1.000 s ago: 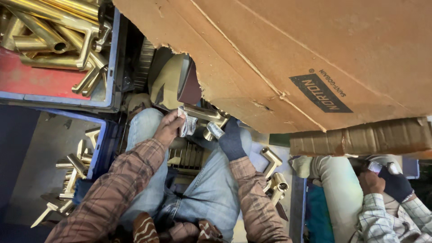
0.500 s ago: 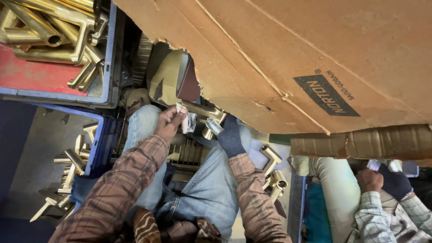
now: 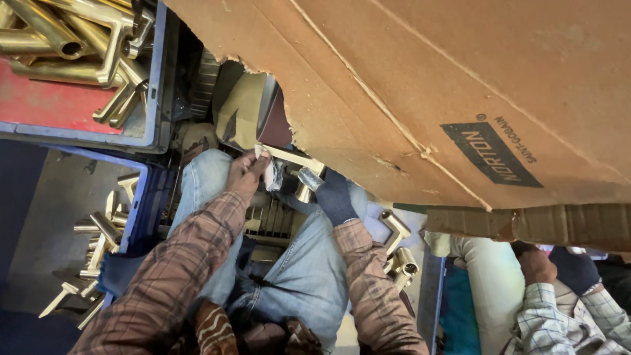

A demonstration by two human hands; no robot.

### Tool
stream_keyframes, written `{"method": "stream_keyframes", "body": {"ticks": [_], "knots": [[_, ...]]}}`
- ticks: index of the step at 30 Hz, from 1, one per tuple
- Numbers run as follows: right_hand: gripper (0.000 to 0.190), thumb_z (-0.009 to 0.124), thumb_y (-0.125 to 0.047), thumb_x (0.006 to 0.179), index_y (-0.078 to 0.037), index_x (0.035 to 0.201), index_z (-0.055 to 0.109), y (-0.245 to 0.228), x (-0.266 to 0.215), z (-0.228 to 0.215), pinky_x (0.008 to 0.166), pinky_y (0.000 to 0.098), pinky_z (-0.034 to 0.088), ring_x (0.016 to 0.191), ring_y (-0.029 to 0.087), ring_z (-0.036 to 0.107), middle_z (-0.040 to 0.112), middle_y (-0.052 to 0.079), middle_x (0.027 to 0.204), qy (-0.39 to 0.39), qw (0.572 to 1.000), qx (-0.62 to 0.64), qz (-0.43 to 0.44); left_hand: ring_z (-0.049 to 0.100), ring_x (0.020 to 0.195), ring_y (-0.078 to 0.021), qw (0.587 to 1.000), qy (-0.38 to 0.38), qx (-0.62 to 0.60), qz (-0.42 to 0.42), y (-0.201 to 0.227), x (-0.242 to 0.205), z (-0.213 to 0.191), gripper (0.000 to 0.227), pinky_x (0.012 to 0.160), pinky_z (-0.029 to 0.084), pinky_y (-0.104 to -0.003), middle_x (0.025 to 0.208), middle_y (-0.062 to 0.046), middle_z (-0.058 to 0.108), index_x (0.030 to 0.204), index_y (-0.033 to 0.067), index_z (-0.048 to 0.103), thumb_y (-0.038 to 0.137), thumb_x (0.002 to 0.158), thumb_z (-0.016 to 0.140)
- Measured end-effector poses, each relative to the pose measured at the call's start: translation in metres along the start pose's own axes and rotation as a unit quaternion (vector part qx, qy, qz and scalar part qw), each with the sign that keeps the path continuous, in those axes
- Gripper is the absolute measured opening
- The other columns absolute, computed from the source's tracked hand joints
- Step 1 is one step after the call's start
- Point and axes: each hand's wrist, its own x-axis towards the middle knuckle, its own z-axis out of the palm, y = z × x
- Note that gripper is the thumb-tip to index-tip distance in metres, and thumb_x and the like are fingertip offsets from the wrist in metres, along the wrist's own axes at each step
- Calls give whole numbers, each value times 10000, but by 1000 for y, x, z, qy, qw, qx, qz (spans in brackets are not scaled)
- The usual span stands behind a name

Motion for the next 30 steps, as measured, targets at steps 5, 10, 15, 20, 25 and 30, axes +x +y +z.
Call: {"method": "stream_keyframes", "body": {"ticks": [5, 10, 15, 20, 25, 30], "knots": [[715, 713, -474, 916, 101, 1312, 555, 25, 4, 21, 1077, 495, 360, 1275, 509, 477, 576, 362, 1294, -15, 999, 43, 5, 556, 791, -42, 999, 17, -14, -30, 5, 3, 0, 232, 730, 441, -223, 894, 32, 687, 1089, -9, 740, 200, 999, 695], [358, 644, -212, 928, 63, 1156, 667, 63, 8, 45, 1046, 508, 458, 1166, 427, 622, 656, 295, 1205, -114, 962, -226, -101, 629, 844, -46, 997, 44, 19, -67, 14, 11, 1, 251, 848, 490, -206, 924, 19, 741, 1097, 16, 743, 230, 974, 694], [225, 614, -98, 856, 51, 977, 732, 88, 15, 62, 877, 532, 528, 966, 420, 694, 697, 278, 1035, -152, 949, -252, -110, 523, 679, -118, 993, 55, 20, -105, 17, 16, 1, 273, 631, 404, -306, 822, -25, 675, 1066, 7, 745, 268, 998, 699], [218, 585, -84, 872, 41, 980, 726, 95, 17, 65, 834, 528, 546, 927, 418, 703, 698, 277, 991, -171, 949, -246, -100, 579, 684, -79, 994, 69, 4, -90, 15, 21, 2, 222, 652, 457, -265, 822, 7, 724, 991, 34, 746, 249, 970, 694], [234, 581, -91, 891, 37, 1041, 706, 79, 11, 57, 875, 533, 531, 980, 418, 687, 700, 267, 1030, -140, 944, -270, -128, 540, 676, -86, 996, 53, 14, -65, 13, 17, 0, 262, 636, 427, -269, 788, 8, 686, 952, 10, 743, 262, 1000, 689], [478, 706, -222, 903, 128, 1212, 605, 34, -1, 30, 966, 525, 467, 1065, 486, 614, 651, 329, 1126, 49, 988, -66, -130, 560, 737, -49, 999, 9, 38, -13, 21, -5, 0, 236, 679, 445, -232, 838, 25, 690, 1033, -5, 742, 217, 1012, 664]]}}
